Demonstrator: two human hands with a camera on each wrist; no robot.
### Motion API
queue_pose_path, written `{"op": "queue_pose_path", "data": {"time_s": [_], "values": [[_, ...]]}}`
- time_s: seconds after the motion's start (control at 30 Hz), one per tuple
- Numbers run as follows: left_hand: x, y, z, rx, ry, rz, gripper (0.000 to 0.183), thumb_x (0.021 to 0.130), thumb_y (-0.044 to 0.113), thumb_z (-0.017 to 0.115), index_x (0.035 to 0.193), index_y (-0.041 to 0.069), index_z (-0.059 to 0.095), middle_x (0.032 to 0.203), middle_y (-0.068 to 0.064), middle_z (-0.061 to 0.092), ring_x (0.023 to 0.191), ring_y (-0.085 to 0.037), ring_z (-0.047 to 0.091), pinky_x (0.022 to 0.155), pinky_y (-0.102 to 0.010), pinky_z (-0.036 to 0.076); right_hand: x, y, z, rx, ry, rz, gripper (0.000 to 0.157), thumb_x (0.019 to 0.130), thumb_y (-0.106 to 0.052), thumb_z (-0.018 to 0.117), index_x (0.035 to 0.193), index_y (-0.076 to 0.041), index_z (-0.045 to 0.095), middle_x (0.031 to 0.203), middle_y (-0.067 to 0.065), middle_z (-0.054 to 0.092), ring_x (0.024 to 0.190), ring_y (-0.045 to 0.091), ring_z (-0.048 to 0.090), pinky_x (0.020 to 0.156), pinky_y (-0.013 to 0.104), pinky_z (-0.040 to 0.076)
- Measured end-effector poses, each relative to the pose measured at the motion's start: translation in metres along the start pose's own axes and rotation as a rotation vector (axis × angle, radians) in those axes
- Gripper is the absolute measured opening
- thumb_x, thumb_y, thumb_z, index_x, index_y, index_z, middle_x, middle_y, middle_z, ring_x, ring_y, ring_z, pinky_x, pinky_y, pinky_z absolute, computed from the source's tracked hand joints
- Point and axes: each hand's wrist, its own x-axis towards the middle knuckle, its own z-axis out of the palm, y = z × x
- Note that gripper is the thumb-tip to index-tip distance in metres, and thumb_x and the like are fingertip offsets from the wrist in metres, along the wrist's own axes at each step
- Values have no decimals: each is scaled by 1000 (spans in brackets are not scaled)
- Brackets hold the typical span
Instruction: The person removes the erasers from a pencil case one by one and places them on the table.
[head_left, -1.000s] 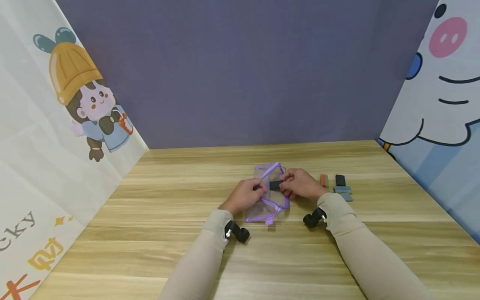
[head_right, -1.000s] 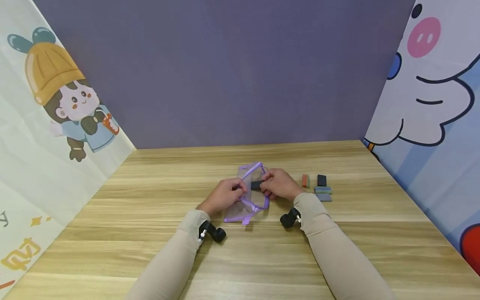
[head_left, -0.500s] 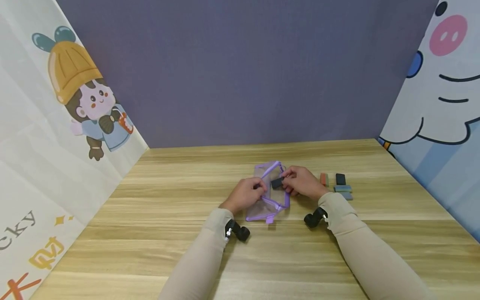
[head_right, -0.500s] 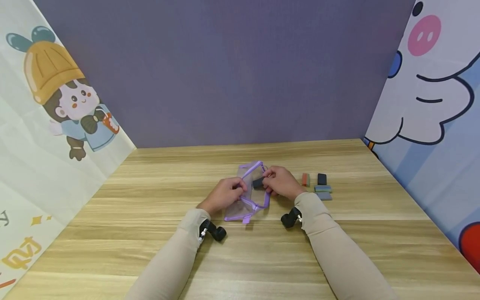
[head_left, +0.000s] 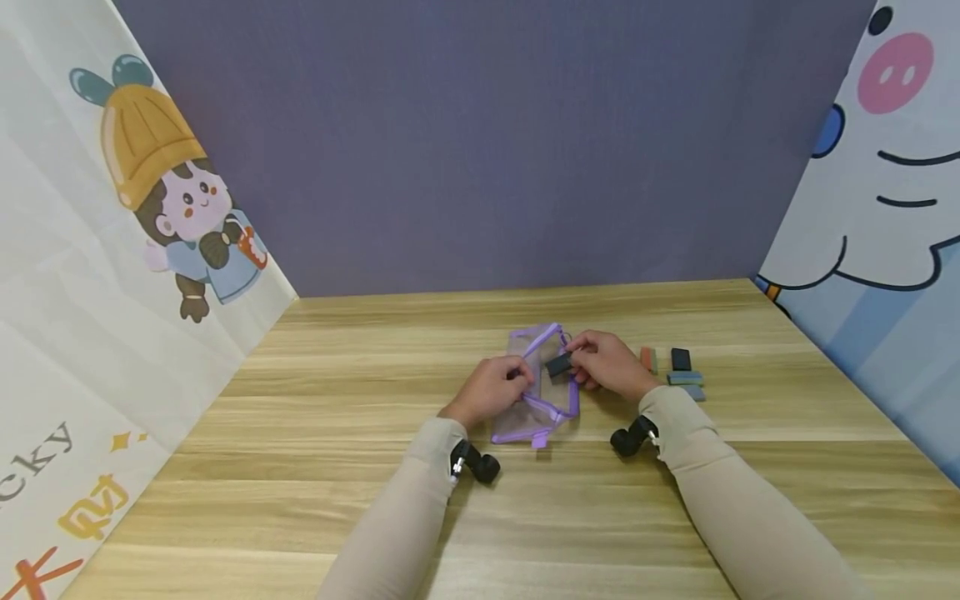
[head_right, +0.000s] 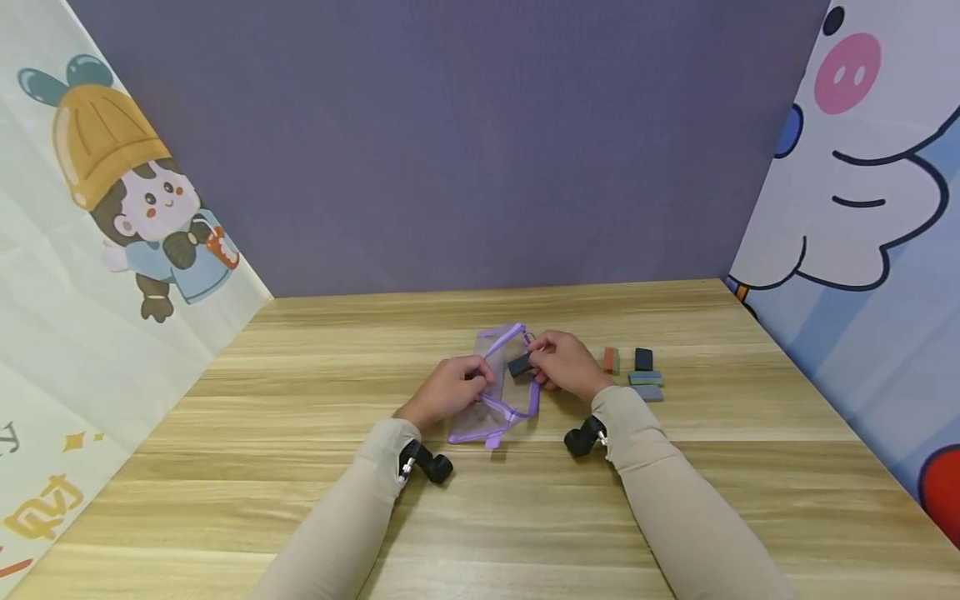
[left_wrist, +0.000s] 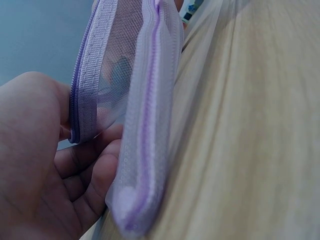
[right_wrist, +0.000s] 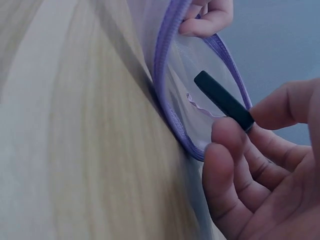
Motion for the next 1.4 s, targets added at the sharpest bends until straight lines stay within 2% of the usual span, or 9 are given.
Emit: {"op": "queue_pose_path", "data": {"time_s": [0.27, 0.77, 0.97, 1.4], "values": [[0, 0, 1, -4, -1, -6, 12, 93, 12, 60, 91, 13, 72, 77, 6, 65, 63, -9, 58, 59, -27, 49, -2, 0, -3, -23, -1, -17, 32, 98, -11, 50, 125, 1, 62, 89, 13, 66, 73, 22, 64, 61, 36, 56], [1, 1, 3, -9, -3, -5, 13, 93, 11, 59, 92, 13, 72, 79, 5, 66, 63, -10, 58, 59, -28, 49, -7, 0, -14, 13, 7, -16, 32, 95, -7, 51, 124, 3, 62, 89, 16, 66, 71, 22, 63, 61, 36, 56], [0, 2, 3, -20, 3, -9, 13, 93, 10, 60, 91, 15, 72, 80, 5, 66, 64, -10, 59, 60, -28, 51, -8, -1, -16, 12, 14, -22, 31, 94, -9, 51, 121, 2, 62, 92, 21, 67, 74, 23, 64, 62, 35, 57], [-1, 1, 1, -25, 0, -14, 12, 93, 11, 60, 90, 15, 70, 77, 4, 65, 62, -10, 58, 57, -27, 49, -19, 7, -35, -19, -4, -37, 32, 99, -11, 49, 125, 4, 59, 98, 23, 67, 81, 26, 66, 68, 37, 57]]}}
